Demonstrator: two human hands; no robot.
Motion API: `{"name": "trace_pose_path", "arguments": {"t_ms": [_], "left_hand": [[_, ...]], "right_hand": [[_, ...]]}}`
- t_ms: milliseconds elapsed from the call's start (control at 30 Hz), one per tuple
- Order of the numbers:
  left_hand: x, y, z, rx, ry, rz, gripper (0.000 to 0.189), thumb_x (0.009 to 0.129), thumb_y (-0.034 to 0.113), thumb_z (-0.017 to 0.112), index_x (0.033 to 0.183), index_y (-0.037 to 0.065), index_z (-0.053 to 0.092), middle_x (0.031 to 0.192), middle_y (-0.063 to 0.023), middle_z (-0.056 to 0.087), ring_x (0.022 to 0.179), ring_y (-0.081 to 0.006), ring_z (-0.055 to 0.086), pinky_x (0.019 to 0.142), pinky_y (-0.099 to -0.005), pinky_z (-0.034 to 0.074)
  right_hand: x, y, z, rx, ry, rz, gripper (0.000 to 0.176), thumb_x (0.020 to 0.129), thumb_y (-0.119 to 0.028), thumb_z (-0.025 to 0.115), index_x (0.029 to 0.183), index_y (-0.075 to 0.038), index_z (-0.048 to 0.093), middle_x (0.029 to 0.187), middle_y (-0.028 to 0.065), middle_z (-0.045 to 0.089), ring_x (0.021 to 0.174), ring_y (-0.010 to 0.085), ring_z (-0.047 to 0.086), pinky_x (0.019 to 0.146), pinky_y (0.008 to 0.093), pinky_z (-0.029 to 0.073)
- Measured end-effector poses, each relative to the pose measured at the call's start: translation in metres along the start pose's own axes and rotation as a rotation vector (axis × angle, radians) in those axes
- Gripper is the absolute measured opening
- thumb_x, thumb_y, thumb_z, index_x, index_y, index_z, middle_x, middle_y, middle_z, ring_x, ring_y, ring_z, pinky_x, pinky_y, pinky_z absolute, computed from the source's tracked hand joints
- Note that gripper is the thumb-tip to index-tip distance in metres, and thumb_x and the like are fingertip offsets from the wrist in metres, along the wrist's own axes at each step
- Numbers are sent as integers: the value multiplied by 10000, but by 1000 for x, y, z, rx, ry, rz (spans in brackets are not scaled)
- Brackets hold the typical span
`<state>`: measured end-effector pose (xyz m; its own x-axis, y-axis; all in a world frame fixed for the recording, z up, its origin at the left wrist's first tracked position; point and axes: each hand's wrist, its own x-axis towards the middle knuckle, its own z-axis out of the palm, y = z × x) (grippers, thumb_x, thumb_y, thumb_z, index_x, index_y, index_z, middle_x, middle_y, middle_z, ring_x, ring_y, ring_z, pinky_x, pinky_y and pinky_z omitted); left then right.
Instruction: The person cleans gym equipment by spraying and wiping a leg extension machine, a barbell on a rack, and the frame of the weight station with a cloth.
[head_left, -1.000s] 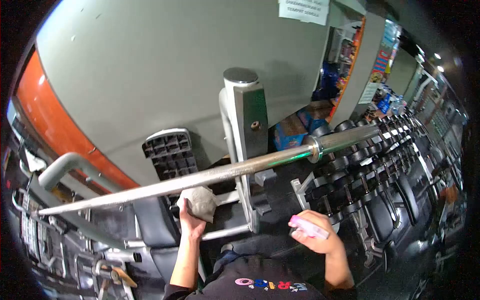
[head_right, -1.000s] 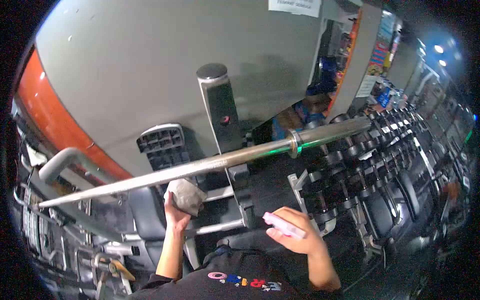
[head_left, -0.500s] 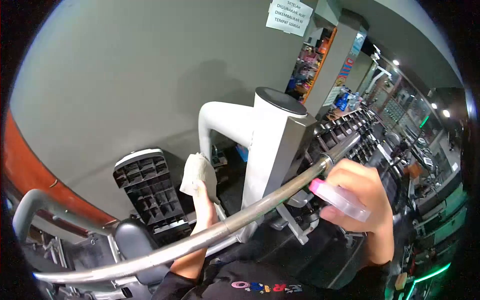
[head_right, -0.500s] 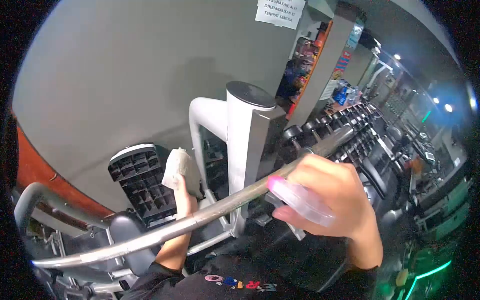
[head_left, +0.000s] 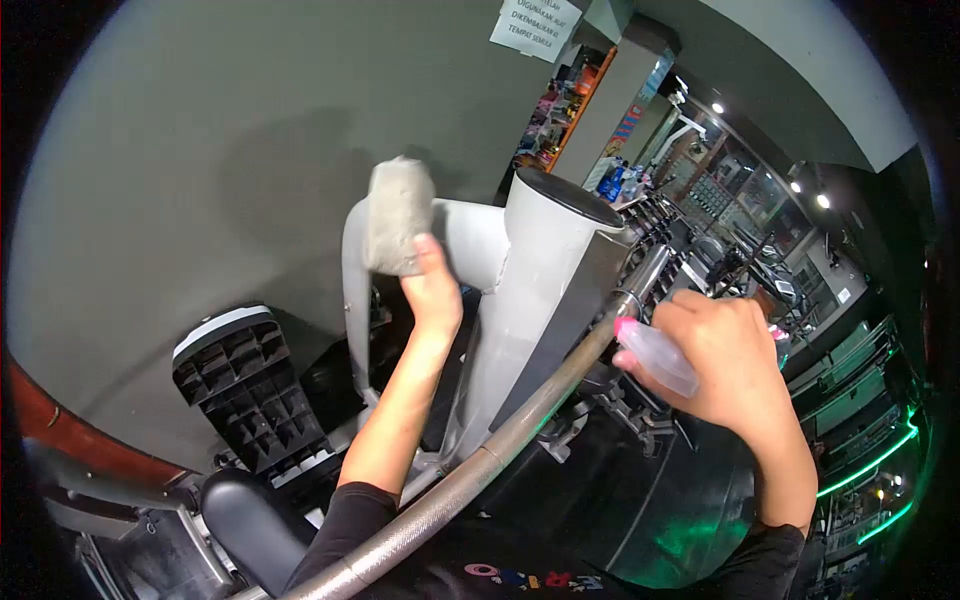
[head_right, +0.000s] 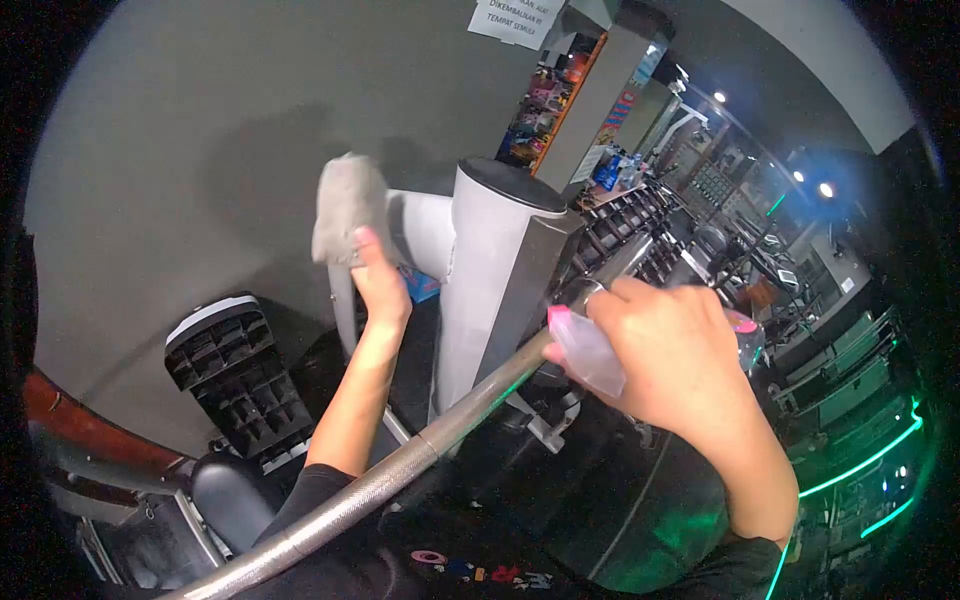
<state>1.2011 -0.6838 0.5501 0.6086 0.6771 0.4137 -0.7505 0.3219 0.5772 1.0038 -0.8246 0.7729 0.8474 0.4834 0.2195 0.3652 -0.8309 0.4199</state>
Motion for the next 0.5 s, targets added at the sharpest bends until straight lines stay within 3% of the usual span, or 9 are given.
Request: {"name": "trace_pose_path", "arguments": {"t_ms": [167, 200, 267, 400, 500], "left_hand": [[-25, 5, 33, 470, -438, 265, 671, 881, 286, 614, 1429, 0, 351, 1450, -196, 398, 1364, -361, 337, 1141, -490, 188], [-25, 8, 28, 466, -437, 261, 671, 881, 286, 614, 1429, 0, 351, 1450, -196, 398, 1364, -361, 337, 1141, -490, 188], [-27, 17, 9, 463, -726, 353, 605, 837, 209, 604, 1369, -24, 431, 1445, -270, 350, 1379, -473, 242, 1140, -552, 132], [-59, -6, -9, 575, -732, 695, 690, 826, 304, 617, 1384, -37, 400, 1474, -274, 307, 1410, -443, 210, 1131, -583, 111], [-40, 29, 29, 530, -692, 592, 716, 816, 304, 647, 1388, -41, 390, 1473, -274, 312, 1411, -433, 214, 1127, -584, 118]], "right_hand": [[-16, 15, 9, 201, 20, 6, 303, 720, -305, 783, 715, -64, 600, 646, 85, 552, 574, 292, 599, 504, 376, 473], [-19, 20, 12, 248, 66, 17, 284, 714, -295, 783, 729, -68, 612, 655, 84, 561, 577, 293, 596, 508, 372, 471], [-29, 28, 13, 338, 102, 42, 256, 725, -273, 770, 768, -58, 637, 680, 95, 580, 600, 292, 592, 542, 363, 468], [-46, 43, 16, 516, 110, 119, 287, 754, -284, 732, 784, -17, 632, 679, 112, 557, 603, 271, 559, 560, 347, 431], [-50, 53, 28, 557, 206, 106, 310, 760, -305, 717, 798, -9, 634, 675, 111, 550, 589, 264, 538, 550, 342, 416]]}}
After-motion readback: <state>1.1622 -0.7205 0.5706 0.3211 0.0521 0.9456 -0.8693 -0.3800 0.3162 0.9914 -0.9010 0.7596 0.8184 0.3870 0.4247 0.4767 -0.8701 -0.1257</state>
